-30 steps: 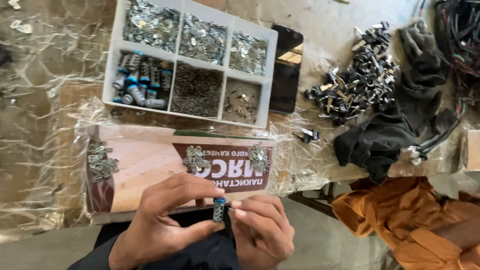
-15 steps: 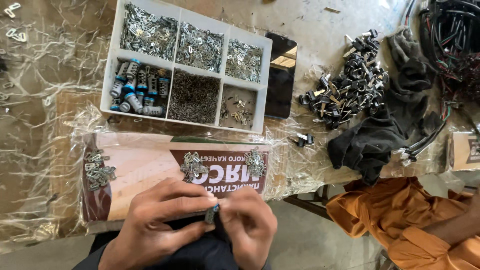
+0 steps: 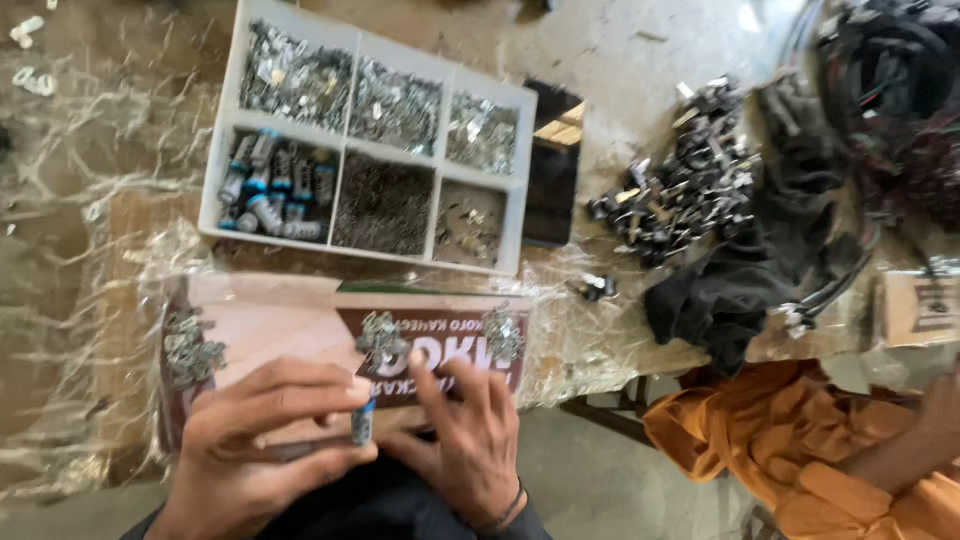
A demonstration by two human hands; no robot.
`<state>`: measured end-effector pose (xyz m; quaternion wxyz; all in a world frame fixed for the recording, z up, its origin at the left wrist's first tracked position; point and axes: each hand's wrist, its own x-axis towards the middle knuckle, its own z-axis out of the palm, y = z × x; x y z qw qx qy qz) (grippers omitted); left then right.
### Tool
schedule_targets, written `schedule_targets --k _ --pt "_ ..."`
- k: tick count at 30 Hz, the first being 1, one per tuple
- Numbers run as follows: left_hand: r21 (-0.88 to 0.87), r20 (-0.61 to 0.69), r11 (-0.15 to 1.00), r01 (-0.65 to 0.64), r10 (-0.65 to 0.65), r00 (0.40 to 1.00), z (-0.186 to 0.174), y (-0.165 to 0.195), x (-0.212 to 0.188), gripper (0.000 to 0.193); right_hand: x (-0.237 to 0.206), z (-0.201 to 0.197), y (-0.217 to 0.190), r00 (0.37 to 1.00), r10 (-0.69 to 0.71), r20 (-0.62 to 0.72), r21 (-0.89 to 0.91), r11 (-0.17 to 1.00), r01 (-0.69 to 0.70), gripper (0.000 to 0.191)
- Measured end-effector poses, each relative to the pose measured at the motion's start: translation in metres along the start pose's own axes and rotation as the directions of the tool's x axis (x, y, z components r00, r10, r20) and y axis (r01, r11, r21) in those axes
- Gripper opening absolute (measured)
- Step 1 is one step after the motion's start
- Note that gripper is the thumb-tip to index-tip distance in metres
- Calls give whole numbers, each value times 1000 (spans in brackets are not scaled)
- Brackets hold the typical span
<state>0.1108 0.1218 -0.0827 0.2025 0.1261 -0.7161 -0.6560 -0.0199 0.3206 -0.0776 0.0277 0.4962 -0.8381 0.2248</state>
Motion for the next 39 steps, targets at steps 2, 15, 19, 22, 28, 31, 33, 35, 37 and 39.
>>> schedule_targets --k 2,15,19,22,28,31,33,35,37,39 --pt "31 60 988 -150 148 987 -1 -10 5 51 -8 -1 12 982 -164 -91 9 986 165 54" --pt "7 291 983 -184 174 941 -1 -58 4 43 -14 16 14 974 -128 -188 -180 979 94 52" --pt "22 290 979 -204 189 938 -2 -68 -3 42 -23 20 24 877 -285 -386 -197 955 224 38" --pt "27 281 997 -69 58 958 -1 -71 -6 38 -32 25 31 845 -319 -430 -143 948 285 34" --pt "5 280 980 -200 191 941 8 -40 15 44 -37 29 36 871 -246 -425 175 922 345 27" --pt "-78 143 936 -342 350 926 16 -13 16 51 -38 26 15 972 97 -214 805 581 119 23" --pt "-107 80 988 -112 121 989 17 2 7 49 -42 21 -2 980 193 -43 953 302 -18 20" --pt "-118 46 993 17 -12 999 13 10 -2 46 -44 13 -14 968 248 29 976 201 -81 20" --pt "-97 38 995 29 -25 999 9 11 -7 41 -41 9 -18 972 222 73 982 156 -110 21" --pt "-101 60 994 30 -24 998 7 11 -7 41 -34 7 -18 957 230 177 979 57 -194 19"
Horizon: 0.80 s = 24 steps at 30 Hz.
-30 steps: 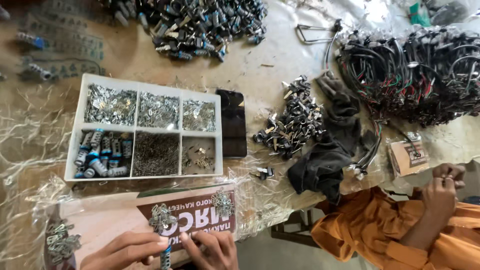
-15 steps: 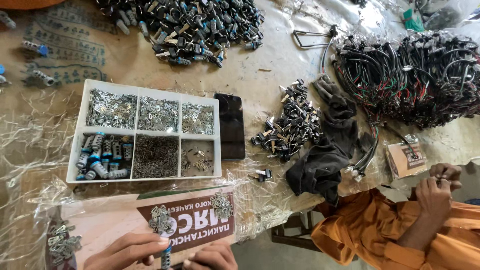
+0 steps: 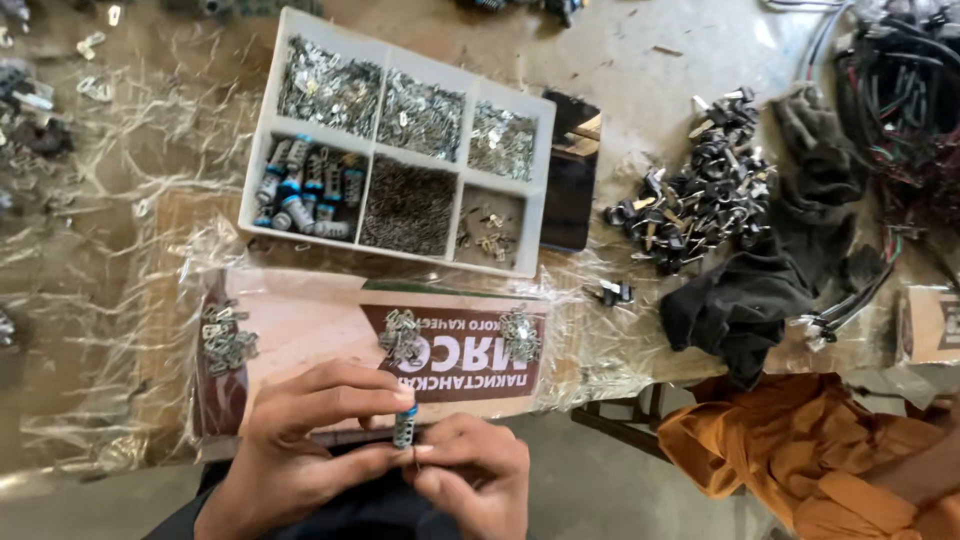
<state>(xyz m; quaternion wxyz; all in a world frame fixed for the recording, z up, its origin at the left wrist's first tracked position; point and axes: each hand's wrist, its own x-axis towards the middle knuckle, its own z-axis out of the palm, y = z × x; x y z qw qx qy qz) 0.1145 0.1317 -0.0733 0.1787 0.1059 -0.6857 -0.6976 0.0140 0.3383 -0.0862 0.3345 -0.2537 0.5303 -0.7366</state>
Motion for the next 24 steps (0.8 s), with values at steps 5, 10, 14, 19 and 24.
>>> schedule_targets --k 5,10,14,19,24 --pt "0 -24 1000 -11 11 1000 3 6 7 41 14 10 -3 900 153 -407 -234 936 -265 19" --pt "20 -39 1000 23 -22 999 3 8 8 44 16 23 -2 877 -339 -339 -465 871 157 15" --pt "23 -45 998 -52 53 998 6 4 6 45 13 23 -4 939 -204 -277 -244 960 137 15" --pt "24 -39 1000 1 0 999 11 4 4 43 15 22 3 961 -76 -266 -126 991 43 12" --pt "59 -28 995 -78 79 996 12 0 6 43 19 12 6 977 21 -211 0 1000 -21 16"
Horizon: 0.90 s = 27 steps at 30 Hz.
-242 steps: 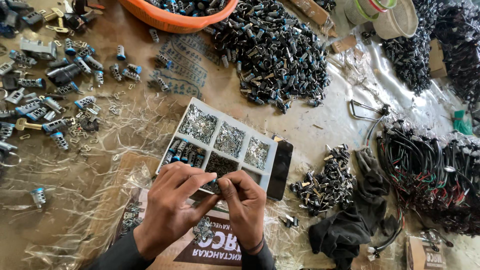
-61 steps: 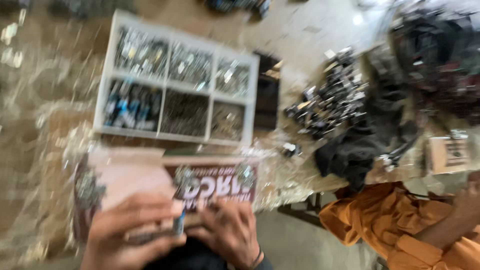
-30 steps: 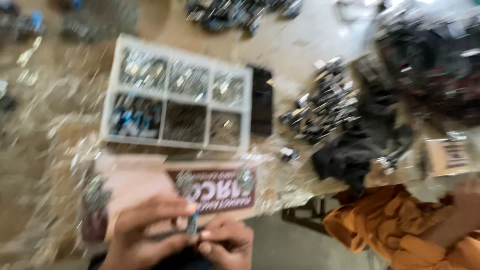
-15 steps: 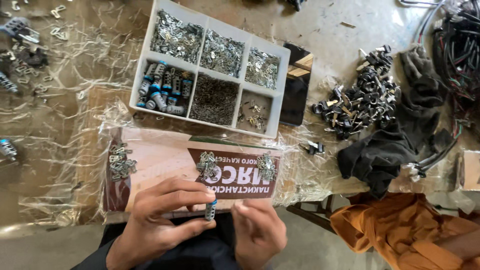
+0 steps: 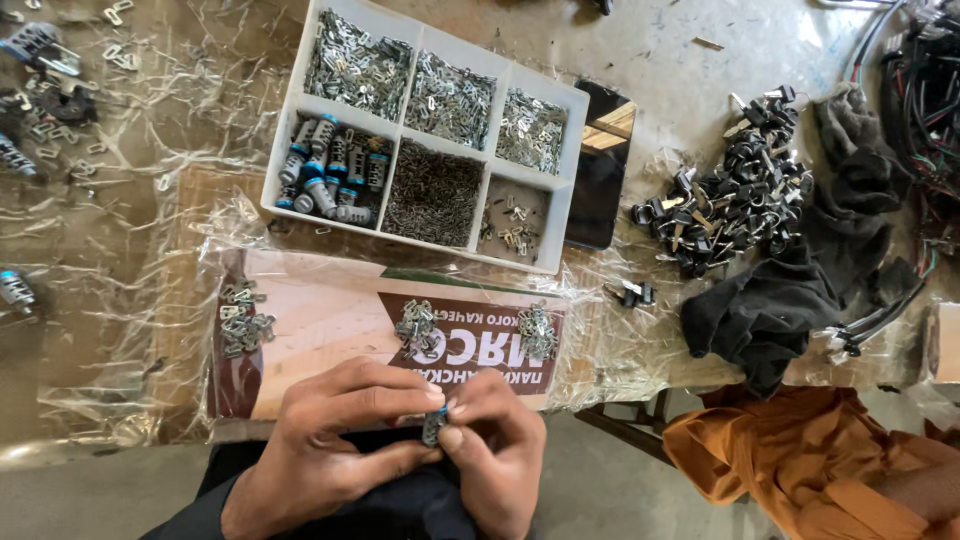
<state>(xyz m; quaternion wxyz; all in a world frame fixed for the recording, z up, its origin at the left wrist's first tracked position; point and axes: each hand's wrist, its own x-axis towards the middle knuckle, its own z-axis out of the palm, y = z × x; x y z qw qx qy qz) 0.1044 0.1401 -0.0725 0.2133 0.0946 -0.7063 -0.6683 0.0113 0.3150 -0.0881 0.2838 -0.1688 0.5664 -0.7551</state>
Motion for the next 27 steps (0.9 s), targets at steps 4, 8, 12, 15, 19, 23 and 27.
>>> schedule_targets --k 4,8,12,15,19,23,27 --pt "13 20 998 -64 64 998 0 -1 1 43 7 -8 -5 977 198 79 238 948 -212 23" --pt "-44 13 989 139 -139 990 -9 2 1 43 9 2 -9 998 -22 -61 -473 881 -10 29" --pt "42 -63 996 72 -70 996 -23 1 3 44 15 11 -9 912 -315 265 -929 171 329 44" --pt "65 -80 993 102 -97 992 -24 -2 3 44 13 5 -8 918 -226 327 -917 160 366 60" --pt "67 -40 997 38 -35 999 -18 -4 2 45 10 -19 -3 841 -277 465 -847 139 514 45" --pt "35 10 998 56 -57 998 -12 -8 5 45 4 -37 1 673 -399 623 -680 149 718 32" --pt "51 57 999 -16 13 998 -2 -10 4 46 -14 -22 -1 976 -216 -7 -376 905 198 11"
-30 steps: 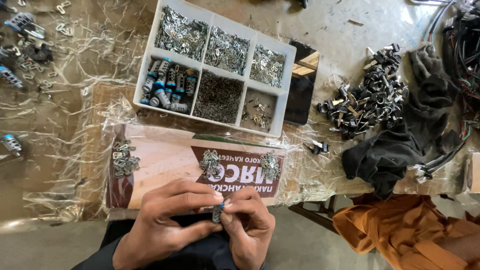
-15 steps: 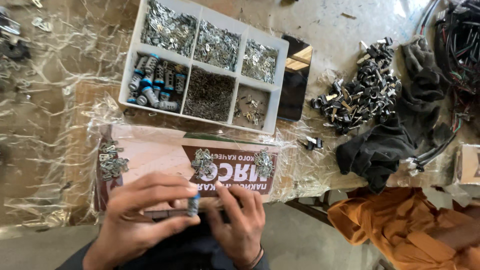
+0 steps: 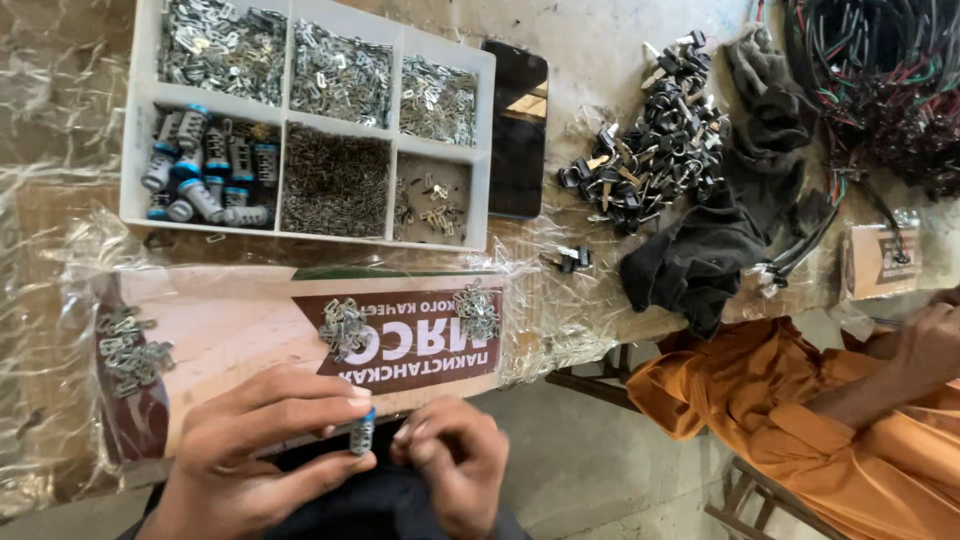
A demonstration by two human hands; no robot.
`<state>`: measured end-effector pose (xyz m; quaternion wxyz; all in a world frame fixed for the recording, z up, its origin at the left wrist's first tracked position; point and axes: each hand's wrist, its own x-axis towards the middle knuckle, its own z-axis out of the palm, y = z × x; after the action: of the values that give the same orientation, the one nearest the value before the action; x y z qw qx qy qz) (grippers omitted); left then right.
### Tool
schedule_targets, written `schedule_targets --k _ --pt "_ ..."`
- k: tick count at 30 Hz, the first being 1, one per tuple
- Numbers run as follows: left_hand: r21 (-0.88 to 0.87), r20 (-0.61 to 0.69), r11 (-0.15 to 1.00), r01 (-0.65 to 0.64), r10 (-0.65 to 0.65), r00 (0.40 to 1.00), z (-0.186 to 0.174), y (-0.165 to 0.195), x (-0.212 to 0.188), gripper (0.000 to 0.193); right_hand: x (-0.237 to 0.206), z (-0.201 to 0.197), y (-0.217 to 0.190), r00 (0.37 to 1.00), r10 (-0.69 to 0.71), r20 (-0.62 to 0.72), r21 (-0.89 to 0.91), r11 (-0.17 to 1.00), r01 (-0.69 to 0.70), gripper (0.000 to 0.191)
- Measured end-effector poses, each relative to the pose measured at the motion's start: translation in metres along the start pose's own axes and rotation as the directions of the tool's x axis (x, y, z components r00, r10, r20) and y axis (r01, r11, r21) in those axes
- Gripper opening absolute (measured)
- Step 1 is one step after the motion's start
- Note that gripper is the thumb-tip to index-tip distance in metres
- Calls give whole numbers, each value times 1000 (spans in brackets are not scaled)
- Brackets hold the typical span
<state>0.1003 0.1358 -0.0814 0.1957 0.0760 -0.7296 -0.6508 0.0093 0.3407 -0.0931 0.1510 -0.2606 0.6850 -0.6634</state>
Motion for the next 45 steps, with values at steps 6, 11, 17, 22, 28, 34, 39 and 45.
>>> schedule_targets --k 6,11,17,22,28,34,39,45 --pt "-62 -20 994 85 -87 996 11 6 -2 43 10 6 -19 881 -469 -63 -443 804 397 26" --pt "-117 19 990 74 -73 997 4 7 -3 42 14 16 -31 947 -322 -10 -228 923 312 27" --pt "-64 -12 998 -1 0 1000 -3 6 -7 46 18 32 -26 965 -261 -9 -248 936 251 22" --pt "65 -41 996 -53 56 998 -5 4 -4 44 23 39 -19 857 -512 60 -537 708 460 19" --pt "-5 -33 997 -79 78 996 -14 -1 -6 42 18 39 -11 999 33 -35 -45 998 -34 26" --pt "-55 -156 995 -87 77 985 -58 9 -37 45 25 91 -8 957 -98 273 -356 914 195 36" --pt "-30 -453 999 -23 7 892 -103 18 -71 45 54 153 -28 809 -160 566 -600 593 537 48" --pt "55 -474 998 -29 52 879 -120 11 -80 45 58 152 -35 815 -124 566 -651 540 534 57"
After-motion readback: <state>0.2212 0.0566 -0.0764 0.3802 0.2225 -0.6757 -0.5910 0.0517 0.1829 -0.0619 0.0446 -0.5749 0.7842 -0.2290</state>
